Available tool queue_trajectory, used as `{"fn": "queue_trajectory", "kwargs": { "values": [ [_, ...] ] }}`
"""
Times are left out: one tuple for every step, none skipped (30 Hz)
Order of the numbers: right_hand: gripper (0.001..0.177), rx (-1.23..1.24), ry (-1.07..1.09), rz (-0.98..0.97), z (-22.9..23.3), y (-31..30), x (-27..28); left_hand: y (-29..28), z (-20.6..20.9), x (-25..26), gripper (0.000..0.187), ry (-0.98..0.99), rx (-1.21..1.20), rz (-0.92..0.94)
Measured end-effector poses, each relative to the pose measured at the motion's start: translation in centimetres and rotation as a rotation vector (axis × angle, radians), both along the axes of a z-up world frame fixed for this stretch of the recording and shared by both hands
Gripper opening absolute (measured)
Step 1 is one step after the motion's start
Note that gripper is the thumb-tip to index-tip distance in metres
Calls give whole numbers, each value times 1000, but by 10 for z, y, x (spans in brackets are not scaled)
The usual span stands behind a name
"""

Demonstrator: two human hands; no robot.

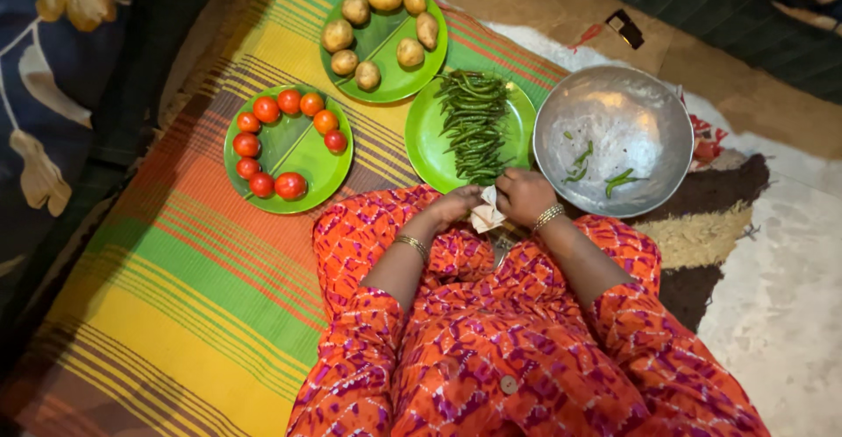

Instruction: The person removes the stems from green chilies and places the chilies into a metal bowl while sitting on a floor mat.

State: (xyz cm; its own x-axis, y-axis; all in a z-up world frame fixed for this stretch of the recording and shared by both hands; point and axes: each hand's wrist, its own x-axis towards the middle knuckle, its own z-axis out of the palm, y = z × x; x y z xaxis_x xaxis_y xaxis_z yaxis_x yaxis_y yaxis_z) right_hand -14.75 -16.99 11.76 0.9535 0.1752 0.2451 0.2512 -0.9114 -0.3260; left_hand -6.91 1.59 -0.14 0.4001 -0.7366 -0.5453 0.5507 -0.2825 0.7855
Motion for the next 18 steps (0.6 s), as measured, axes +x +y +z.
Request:
{"fn": "queue_trajectory", "kwargs": {
  "values": [
    [17,-1,-8,4,0,0,-1,1,1,-1,34,23,-12,5],
    [17,-3,-17,11,0,0,-1,1,3,-2,33,45,-25,12],
    [17,-5,-26,18,0,0,0,2,5,-3,33,67,-38,20],
    [17,13,-24,-2,-1,-1,0,2,6,-4,32,62,-41,18],
    [16,31,-23,-21,-2,-3,1,1,6,-3,32,58,-44,15],
    [16,48,-20,-42,-4,-4,1,1,5,-2,31,54,-48,12],
    [15,72,-51,-62,-5,-5,2,1,2,-1,31,51,-93,14],
    [15,94,-82,-81,-7,-6,3,0,-2,-1,31,49,-141,17],
    [14,114,-113,-101,-9,-7,4,0,-6,-1,31,46,-189,21],
    [15,112,-114,-117,-10,-9,4,0,-10,-1,32,39,-190,26],
    [15,110,-115,-133,-12,-10,4,1,-13,0,33,32,-192,31],
    [16,107,-116,-149,-14,-11,5,2,-14,0,34,25,-193,37],
    [16,107,-88,-177,-16,-13,6,3,-13,-1,33,37,-187,42],
    [17,108,-61,-207,-18,-16,8,4,-10,-2,33,47,-180,46],
    [18,108,-35,-236,-20,-19,9,5,-6,-2,33,57,-173,49],
    [18,123,-44,-234,-21,-21,8,5,0,-2,33,57,-163,44],
    [17,139,-54,-231,-23,-24,7,6,6,-2,33,57,-154,39],
    [17,154,-63,-227,-25,-27,6,6,12,-2,33,57,-145,36]
  ]
}}
